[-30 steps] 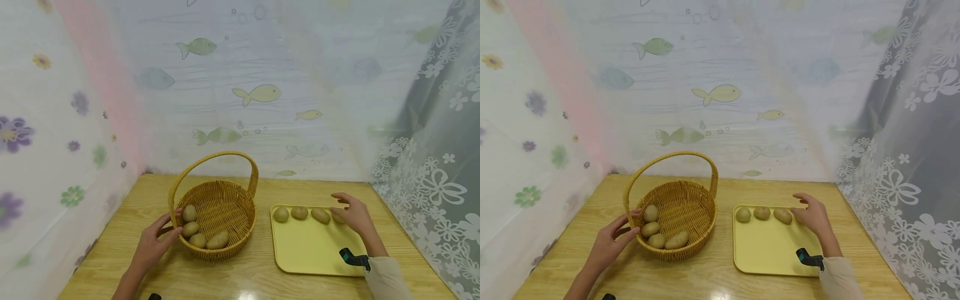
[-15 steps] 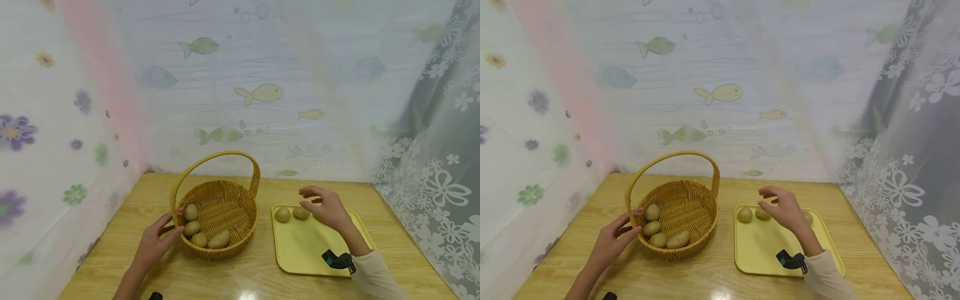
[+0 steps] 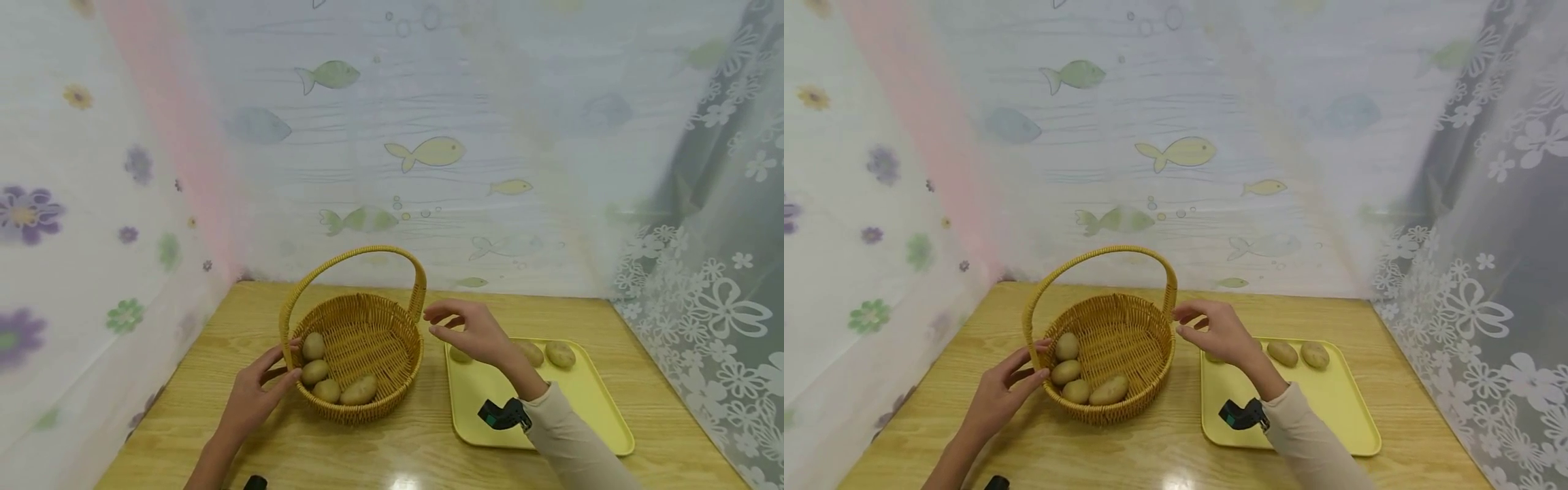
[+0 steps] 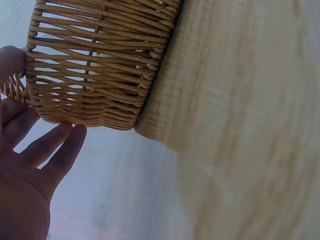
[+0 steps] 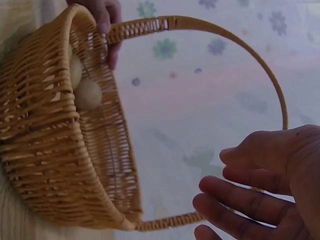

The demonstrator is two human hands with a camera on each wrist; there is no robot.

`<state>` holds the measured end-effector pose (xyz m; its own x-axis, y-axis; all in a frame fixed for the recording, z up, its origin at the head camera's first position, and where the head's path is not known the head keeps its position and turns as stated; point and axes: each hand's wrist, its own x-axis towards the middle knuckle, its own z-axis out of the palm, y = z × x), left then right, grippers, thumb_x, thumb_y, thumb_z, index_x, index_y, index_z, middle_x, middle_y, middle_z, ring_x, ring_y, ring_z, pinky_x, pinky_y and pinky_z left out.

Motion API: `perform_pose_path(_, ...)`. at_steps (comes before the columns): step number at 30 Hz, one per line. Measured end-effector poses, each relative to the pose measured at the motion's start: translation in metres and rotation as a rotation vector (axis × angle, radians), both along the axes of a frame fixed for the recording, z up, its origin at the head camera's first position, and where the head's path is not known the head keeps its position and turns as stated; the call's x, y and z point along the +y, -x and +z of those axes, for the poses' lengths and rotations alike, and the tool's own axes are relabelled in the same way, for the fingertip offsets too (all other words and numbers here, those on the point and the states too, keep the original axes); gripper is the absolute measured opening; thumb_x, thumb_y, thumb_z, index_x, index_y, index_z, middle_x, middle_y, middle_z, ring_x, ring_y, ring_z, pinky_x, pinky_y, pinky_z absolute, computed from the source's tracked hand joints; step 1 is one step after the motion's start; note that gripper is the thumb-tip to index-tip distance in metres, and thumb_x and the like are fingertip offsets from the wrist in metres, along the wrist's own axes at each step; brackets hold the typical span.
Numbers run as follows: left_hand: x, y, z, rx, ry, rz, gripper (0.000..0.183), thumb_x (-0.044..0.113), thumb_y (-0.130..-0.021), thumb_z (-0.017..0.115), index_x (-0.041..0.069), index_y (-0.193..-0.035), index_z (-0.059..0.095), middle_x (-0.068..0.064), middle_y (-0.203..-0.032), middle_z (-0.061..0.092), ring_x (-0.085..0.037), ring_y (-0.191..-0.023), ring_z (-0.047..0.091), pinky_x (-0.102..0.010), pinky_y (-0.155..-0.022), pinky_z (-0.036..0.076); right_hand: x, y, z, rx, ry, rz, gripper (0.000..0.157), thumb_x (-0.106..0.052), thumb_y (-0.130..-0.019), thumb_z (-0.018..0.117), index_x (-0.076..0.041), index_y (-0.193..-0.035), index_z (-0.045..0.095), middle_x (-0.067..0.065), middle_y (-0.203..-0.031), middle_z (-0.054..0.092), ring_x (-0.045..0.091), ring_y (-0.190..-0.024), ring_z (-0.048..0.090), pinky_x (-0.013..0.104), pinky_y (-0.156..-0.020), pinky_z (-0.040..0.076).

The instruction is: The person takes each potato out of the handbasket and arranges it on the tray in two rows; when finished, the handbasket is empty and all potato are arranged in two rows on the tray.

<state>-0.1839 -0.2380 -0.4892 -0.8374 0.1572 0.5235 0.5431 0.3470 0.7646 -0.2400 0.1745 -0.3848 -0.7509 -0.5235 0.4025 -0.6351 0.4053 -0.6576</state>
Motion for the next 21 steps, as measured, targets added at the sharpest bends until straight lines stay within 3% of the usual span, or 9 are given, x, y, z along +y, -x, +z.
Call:
perform_pose_path(4,-0.001,0.000,-0.001,-0.006,0.005,0.011,0.050,0.003,-0.099,0.073,0.002,-0.147,0.058,-0.014,-0.145,0.059,-0.034,-0.133,0.054,-0.028,-0.092,0.059,-0.024,0.007,-0.001,-0.018,-0.046,0.060,0.026,-0.013,-0.102,0.071,-0.009,-0.127,0.072,0.009,-0.118,0.073,0.020,-0.105,0.068,0.041,-0.086,0.062)
perform_pose_path(11,-0.002,0.000,0.000,0.012,0.011,0.005,0.050,0.002,-0.099,0.072,0.003,-0.147,0.058,-0.015,-0.145,0.059,-0.016,-0.133,0.055,-0.031,-0.091,0.060,-0.059,0.021,-0.004,-0.069,-0.065,0.122,0.025,-0.016,-0.103,0.070,-0.010,-0.126,0.073,0.006,-0.117,0.073,0.016,-0.106,0.067,0.044,-0.085,0.061)
perform_pose_path(15,-0.001,0.001,0.001,0.028,0.006,-0.023,0.049,0.001,-0.099,0.072,0.003,-0.146,0.058,-0.016,-0.146,0.058,-0.021,-0.134,0.055,-0.032,-0.092,0.060,-0.075,0.028,-0.001,-0.071,-0.054,0.153,0.025,-0.014,-0.102,0.071,-0.006,-0.125,0.073,0.004,-0.115,0.073,0.016,-0.106,0.067,0.042,-0.086,0.061)
perform_pose_path(21,-0.001,0.001,-0.001,0.024,0.006,0.001,0.052,-0.001,-0.097,0.073,0.003,-0.147,0.058,-0.017,-0.145,0.059,-0.019,-0.133,0.055,-0.028,-0.091,0.060,-0.095,0.039,0.001,-0.101,-0.053,0.231,0.025,-0.007,-0.102,0.069,-0.004,-0.126,0.073,0.007,-0.117,0.073,0.014,-0.107,0.068,0.041,-0.090,0.060)
